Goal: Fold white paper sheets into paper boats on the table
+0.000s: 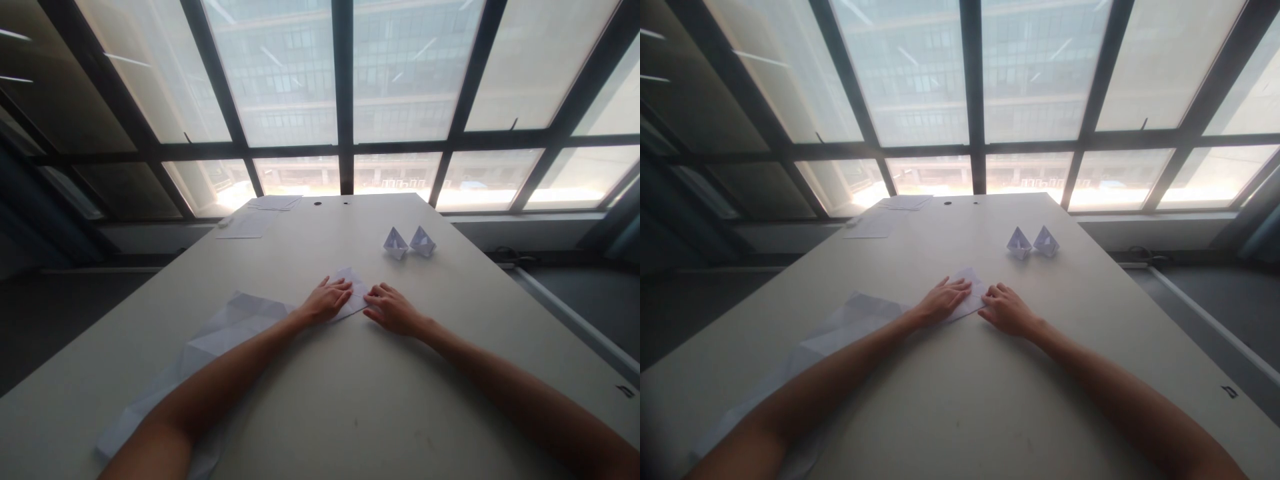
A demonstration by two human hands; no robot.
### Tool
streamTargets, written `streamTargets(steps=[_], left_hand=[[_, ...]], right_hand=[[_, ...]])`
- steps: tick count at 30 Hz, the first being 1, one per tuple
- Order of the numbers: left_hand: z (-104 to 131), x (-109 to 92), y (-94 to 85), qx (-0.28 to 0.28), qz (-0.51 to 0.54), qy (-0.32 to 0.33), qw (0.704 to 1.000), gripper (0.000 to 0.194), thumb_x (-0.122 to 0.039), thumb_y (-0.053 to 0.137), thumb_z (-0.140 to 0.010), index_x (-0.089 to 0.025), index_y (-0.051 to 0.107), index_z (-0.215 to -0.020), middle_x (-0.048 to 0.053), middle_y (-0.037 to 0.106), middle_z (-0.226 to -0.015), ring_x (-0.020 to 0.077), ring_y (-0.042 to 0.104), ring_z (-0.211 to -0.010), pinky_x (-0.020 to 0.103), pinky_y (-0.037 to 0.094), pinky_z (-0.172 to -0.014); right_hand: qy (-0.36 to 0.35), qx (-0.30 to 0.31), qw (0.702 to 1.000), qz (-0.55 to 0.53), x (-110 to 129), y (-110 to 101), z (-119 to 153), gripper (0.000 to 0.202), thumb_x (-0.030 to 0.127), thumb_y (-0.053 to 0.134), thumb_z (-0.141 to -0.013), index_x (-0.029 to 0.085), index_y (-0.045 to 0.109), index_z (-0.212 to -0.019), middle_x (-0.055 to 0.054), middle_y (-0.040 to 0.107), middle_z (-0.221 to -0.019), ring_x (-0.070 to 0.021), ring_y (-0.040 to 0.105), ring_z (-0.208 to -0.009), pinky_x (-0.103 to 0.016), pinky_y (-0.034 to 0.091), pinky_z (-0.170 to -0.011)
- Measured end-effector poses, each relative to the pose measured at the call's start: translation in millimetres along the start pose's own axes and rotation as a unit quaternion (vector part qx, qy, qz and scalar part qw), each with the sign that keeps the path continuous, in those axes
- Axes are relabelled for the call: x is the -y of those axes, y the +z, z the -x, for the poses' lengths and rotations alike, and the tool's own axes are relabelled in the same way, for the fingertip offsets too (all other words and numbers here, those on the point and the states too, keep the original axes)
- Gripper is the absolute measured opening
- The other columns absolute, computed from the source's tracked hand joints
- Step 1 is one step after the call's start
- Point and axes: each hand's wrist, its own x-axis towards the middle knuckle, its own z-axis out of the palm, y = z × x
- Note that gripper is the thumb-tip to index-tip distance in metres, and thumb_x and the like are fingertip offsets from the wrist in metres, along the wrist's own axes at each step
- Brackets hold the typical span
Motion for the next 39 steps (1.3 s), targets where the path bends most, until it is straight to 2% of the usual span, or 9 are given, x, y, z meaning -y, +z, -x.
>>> streamTargets(steps=[3,7,13,17,21,25,29,36,39], left_hand=[[0.6,1.7,1.7,-0.011,-0.030,-0.004,0.999,0.048,-0.040,0.020,-0.104,-0.029,0.058,-0.131,0.000,0.046,-0.147,0.0186,0.034,-0.141,0.047,0.013,-0.118],[1.4,3.3,7.9,-0.022,-0.043,-0.001,0.999,0.047,-0.034,0.022,-0.103,-0.023,0.048,-0.141,0.003,0.044,-0.149,0.0181,0.032,-0.142,0.042,0.017,-0.118],[2.5,10.1,15.7,0.028,-0.032,0.035,0.998,0.055,-0.045,0.024,-0.103,-0.020,0.027,-0.152,0.007,0.018,-0.159,0.0211,0.014,-0.147,0.044,0.012,-0.119],[2.8,12.0,15.9,0.033,-0.041,0.049,0.997,0.057,-0.047,0.023,-0.103,-0.021,0.022,-0.154,0.008,0.014,-0.160,0.0206,0.011,-0.148,0.043,0.009,-0.119],[2.0,11.1,13.2,0.048,-0.041,0.055,0.997,0.058,-0.046,0.027,-0.102,-0.022,0.018,-0.155,0.008,0.013,-0.160,0.0212,0.009,-0.148,0.043,0.009,-0.119],[1.5,10.3,9.8,0.055,-0.034,0.065,0.996,0.058,-0.047,0.029,-0.102,-0.024,0.018,-0.155,0.008,0.011,-0.160,0.0227,0.010,-0.148,0.044,0.010,-0.119],[2.2,8.6,5.3,0.060,-0.016,0.100,0.993,0.058,-0.049,0.032,-0.101,-0.028,0.019,-0.154,0.005,0.014,-0.160,0.0235,0.010,-0.148,0.044,0.009,-0.119],[2.6,6.4,1.5,0.066,0.009,0.136,0.988,0.057,-0.050,0.032,-0.101,-0.033,0.019,-0.153,0.001,0.017,-0.159,0.0232,0.009,-0.148,0.045,0.009,-0.119],[2.7,5.5,1.8,0.054,0.013,0.145,0.988,0.059,-0.050,0.035,-0.100,-0.032,0.018,-0.154,0.000,0.018,-0.159,0.0232,0.004,-0.148,0.044,0.009,-0.120]], right_hand=[[-0.026,0.007,0.999,-0.036,1.4,-0.4,1.2,0.030,0.042,0.051,-0.095,0.023,0.068,-0.110,-0.010,0.065,-0.106,-0.0244,0.055,-0.103,-0.039,0.042,-0.094],[-0.078,0.017,0.993,-0.083,5.1,-2.0,3.1,0.031,0.041,0.053,-0.094,0.024,0.067,-0.116,-0.008,0.067,-0.113,-0.0233,0.055,-0.110,-0.038,0.040,-0.098],[-0.114,0.034,0.988,-0.099,5.1,1.5,4.4,0.042,0.043,0.050,-0.095,0.027,0.056,-0.133,-0.005,0.061,-0.131,-0.0212,0.050,-0.124,-0.038,0.034,-0.107],[-0.081,0.054,0.994,-0.058,-1.9,12.4,2.8,0.051,0.045,0.040,-0.099,0.025,0.041,-0.146,-0.006,0.044,-0.149,-0.0226,0.036,-0.138,-0.044,0.024,-0.114],[0.004,0.077,0.997,-0.020,-11.8,18.9,0.5,0.060,0.052,0.028,-0.100,0.022,0.027,-0.152,-0.009,0.029,-0.156,-0.0246,0.023,-0.145,-0.051,0.016,-0.116],[0.093,0.081,0.992,0.012,-25.4,21.4,-1.0,0.066,0.057,0.022,-0.099,0.018,0.028,-0.152,-0.012,0.027,-0.156,-0.0266,0.019,-0.146,-0.056,0.014,-0.115],[0.147,0.071,0.986,0.031,-36.3,26.7,-1.5,0.067,0.057,0.021,-0.099,0.015,0.029,-0.151,-0.013,0.026,-0.157,-0.0272,0.018,-0.146,-0.056,0.014,-0.115],[0.198,0.042,0.979,0.034,-38.9,34.2,0.4,0.069,0.052,0.026,-0.099,0.005,0.030,-0.149,-0.017,0.026,-0.156,-0.0268,0.018,-0.146,-0.050,0.016,-0.117],[0.181,0.018,0.983,0.032,-37.1,31.7,0.9,0.067,0.048,0.029,-0.099,0.006,0.025,-0.151,-0.017,0.021,-0.157,-0.0262,0.014,-0.147,-0.051,0.015,-0.117]])
